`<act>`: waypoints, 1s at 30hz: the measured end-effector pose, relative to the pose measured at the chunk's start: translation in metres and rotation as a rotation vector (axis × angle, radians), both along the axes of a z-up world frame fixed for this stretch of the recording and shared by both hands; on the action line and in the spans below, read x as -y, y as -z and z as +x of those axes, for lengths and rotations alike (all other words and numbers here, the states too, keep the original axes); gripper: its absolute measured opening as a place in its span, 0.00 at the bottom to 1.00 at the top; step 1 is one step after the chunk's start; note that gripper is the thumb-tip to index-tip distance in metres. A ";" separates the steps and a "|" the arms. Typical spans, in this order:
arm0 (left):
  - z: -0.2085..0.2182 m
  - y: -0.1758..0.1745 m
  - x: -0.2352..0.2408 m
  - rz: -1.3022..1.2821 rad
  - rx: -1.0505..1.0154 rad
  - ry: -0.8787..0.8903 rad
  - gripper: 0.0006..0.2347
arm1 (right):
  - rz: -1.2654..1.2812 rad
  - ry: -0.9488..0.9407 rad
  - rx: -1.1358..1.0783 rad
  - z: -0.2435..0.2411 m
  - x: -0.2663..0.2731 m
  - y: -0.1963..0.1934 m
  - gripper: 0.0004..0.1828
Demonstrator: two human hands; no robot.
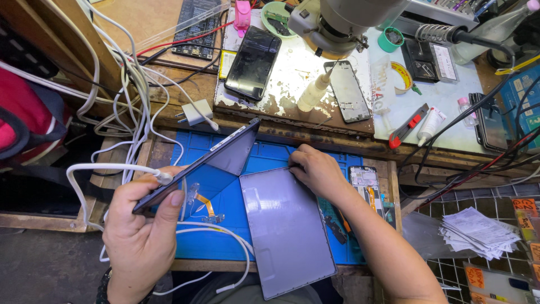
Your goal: The person works on a disassembled tablet, using a screwdriver to remove screws from the back cover. They then use a soldering iron to work on the internal circuit board and connect a white charging cable to the device. The person handles the tablet's back cover and internal components throughout the process.
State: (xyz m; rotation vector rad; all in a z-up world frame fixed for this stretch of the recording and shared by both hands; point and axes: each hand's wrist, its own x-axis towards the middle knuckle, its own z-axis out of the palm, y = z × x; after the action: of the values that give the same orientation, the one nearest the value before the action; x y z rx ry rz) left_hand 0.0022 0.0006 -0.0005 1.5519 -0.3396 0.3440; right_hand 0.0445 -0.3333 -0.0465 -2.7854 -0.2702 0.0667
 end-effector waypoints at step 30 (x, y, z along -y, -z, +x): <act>-0.003 -0.004 0.000 0.062 0.010 -0.004 0.10 | -0.123 -0.253 0.349 -0.002 -0.006 0.015 0.07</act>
State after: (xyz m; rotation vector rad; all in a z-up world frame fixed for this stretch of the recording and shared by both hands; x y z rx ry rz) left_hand -0.0006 0.0002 0.0032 1.6122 -0.3574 0.3473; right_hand 0.0429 -0.3270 -0.0611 -2.8557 -0.7264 -0.3556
